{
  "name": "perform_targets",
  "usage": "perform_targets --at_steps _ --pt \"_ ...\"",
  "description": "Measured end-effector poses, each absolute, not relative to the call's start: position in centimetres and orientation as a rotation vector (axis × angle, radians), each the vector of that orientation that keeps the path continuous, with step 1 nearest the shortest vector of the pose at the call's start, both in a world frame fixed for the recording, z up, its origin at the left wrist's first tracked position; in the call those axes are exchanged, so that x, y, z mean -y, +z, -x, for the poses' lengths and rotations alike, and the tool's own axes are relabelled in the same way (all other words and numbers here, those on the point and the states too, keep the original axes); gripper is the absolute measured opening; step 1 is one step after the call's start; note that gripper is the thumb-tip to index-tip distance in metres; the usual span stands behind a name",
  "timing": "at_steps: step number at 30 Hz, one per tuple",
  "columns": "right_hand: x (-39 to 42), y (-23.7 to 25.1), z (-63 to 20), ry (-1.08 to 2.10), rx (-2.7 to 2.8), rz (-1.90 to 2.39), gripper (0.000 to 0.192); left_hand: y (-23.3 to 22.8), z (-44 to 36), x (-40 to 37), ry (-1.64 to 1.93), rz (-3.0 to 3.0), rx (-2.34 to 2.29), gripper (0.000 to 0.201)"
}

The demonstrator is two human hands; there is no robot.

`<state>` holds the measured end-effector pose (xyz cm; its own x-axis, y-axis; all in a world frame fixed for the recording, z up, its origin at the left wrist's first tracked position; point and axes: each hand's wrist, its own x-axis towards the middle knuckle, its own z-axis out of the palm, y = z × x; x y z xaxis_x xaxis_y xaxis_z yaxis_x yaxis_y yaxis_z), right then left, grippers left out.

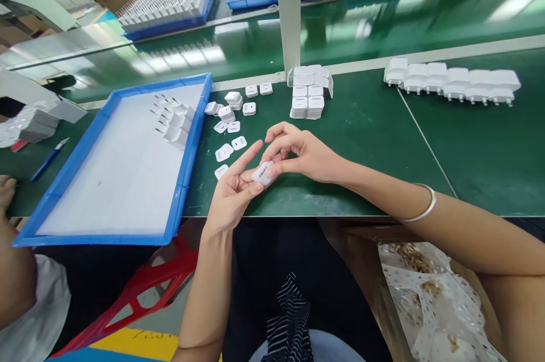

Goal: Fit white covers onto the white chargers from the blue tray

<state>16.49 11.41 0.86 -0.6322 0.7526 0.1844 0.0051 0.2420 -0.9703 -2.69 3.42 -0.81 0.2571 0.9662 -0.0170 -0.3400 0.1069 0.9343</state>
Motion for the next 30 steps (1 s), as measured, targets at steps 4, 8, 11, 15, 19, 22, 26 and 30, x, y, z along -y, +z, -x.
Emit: perform_targets --at_steps 4,8,11,15,19,22,26,30 --pt "-10.3 1.7 -15.8 1.657 1.833 0.672 0.015 -0.3 4.2 -2.9 1.068 -1.025 -0.708 0.061" --pt "-11.8 3.5 -15.1 1.527 1.983 0.671 0.029 -0.2 5.4 -1.6 1.182 -0.986 -0.783 0.057" --pt "-15.6 4.2 -13.6 1.312 2.101 0.833 0.034 -0.6 6.3 -0.6 1.358 -0.956 -0.856 0.042" --pt "-19.9 3.5 -9.7 1.087 2.551 0.977 0.029 -1.1 7.4 0.6 1.483 -0.842 -0.880 0.045" --pt "-20.7 2.4 -6.1 1.040 2.778 0.994 0.032 -0.9 7.8 1.1 1.531 -0.733 -0.930 0.041" --pt "-20.1 2.3 -5.3 1.009 2.794 1.038 0.029 -0.5 7.6 0.7 1.573 -0.610 -0.919 0.031" --pt "-18.6 3.5 -6.5 0.928 2.793 1.019 0.007 0.0 7.4 -0.4 1.551 -0.360 -0.857 0.032" --pt "-16.7 6.5 -9.1 1.182 2.670 0.695 0.017 0.4 7.1 -1.0 1.384 -0.250 -0.750 0.030"
